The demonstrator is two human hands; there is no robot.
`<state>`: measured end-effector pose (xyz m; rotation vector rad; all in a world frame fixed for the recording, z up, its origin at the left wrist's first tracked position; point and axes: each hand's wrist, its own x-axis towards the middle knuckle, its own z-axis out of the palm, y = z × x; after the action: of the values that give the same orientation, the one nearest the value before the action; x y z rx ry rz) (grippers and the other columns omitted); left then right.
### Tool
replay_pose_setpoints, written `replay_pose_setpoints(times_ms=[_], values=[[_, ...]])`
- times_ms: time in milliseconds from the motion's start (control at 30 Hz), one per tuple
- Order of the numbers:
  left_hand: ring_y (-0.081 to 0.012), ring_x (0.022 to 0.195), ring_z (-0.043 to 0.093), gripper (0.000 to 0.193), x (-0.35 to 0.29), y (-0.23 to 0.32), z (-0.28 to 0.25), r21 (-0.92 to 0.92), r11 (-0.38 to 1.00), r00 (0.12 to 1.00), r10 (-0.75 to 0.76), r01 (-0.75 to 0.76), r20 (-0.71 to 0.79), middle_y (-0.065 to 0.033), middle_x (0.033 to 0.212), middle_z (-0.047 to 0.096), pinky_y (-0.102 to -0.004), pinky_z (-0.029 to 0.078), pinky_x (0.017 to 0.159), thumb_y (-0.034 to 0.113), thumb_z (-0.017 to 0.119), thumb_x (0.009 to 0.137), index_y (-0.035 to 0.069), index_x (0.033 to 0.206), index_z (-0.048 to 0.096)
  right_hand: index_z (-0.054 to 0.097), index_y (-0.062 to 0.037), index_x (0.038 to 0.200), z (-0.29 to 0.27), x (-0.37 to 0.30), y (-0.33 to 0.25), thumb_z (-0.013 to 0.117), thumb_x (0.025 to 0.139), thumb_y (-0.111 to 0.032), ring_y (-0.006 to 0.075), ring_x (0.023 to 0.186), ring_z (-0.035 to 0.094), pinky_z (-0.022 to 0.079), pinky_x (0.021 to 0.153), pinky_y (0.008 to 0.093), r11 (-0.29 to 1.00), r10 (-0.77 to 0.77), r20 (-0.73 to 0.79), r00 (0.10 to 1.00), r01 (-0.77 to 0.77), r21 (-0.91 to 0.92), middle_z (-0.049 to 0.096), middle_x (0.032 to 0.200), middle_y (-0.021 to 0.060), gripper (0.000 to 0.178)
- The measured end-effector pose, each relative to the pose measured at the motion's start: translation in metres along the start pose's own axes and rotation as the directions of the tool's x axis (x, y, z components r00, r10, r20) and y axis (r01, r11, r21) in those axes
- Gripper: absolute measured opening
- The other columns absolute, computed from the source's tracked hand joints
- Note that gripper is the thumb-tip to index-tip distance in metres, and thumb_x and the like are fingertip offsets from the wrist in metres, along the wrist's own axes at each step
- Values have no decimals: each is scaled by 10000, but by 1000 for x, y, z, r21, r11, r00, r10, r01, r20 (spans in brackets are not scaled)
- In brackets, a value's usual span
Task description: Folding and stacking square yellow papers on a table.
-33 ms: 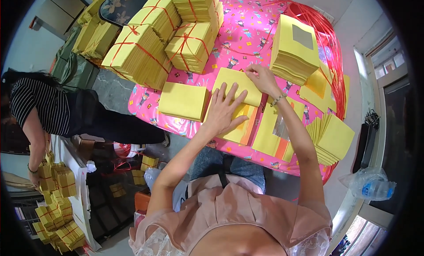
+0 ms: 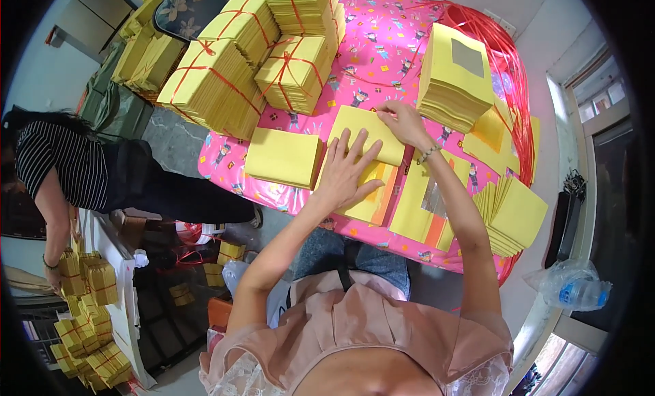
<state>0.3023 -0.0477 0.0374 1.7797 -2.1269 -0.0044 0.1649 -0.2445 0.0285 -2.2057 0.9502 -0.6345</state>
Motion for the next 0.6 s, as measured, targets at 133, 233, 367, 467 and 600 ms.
replay_pose_setpoints(times_ms=[133, 233, 367, 467, 600], values=[[-477, 1448, 201, 779, 0, -1, 2, 4, 1000, 1000, -12, 12, 27, -161, 1608, 241, -597, 175, 1176, 633, 521, 913, 247, 1556, 309, 681, 5, 1088, 6, 7, -2, 622, 937, -179, 263, 987, 681, 524, 910, 371, 996, 88, 161, 983, -88, -8, 700, 1049, 148, 245], [-477, 1448, 200, 772, 0, -2, 4, -5, 1000, 1000, -15, 15, 26, -161, 1607, 243, -595, 172, 1177, 635, 513, 918, 248, 1556, 311, 669, 9, 1119, 8, 6, -2, 616, 938, -152, 265, 998, 683, 526, 907, 369, 998, 65, 134, 989, -65, 0, 699, 1056, 158, 248], [-475, 1440, 211, 769, -1, -4, 6, -2, 1000, 1000, -10, 10, 18, -159, 1601, 258, -598, 175, 1173, 635, 513, 920, 248, 1554, 316, 671, 2, 1086, 12, 4, 2, 616, 927, -172, 301, 980, 679, 522, 880, 405, 999, 34, 105, 994, -37, 33, 702, 1029, 169, 242], [-473, 1431, 225, 754, 0, -3, 6, -28, 1000, 1000, -6, 7, 9, -157, 1592, 277, -601, 180, 1168, 625, 524, 920, 243, 1544, 340, 676, -12, 1061, 14, 3, 4, 617, 915, -205, 342, 959, 675, 518, 852, 444, 1000, 5, 75, 997, -7, 27, 704, 1012, 182, 249], [-471, 1427, 233, 731, 0, -4, 8, -38, 999, 1000, 1, 0, 9, -155, 1584, 294, -603, 186, 1164, 609, 535, 920, 237, 1528, 373, 677, -18, 1057, 16, 0, -1, 616, 916, -210, 354, 947, 666, 509, 856, 458, 1000, -11, 27, 1000, 11, -17, 696, 1008, 178, 246]])
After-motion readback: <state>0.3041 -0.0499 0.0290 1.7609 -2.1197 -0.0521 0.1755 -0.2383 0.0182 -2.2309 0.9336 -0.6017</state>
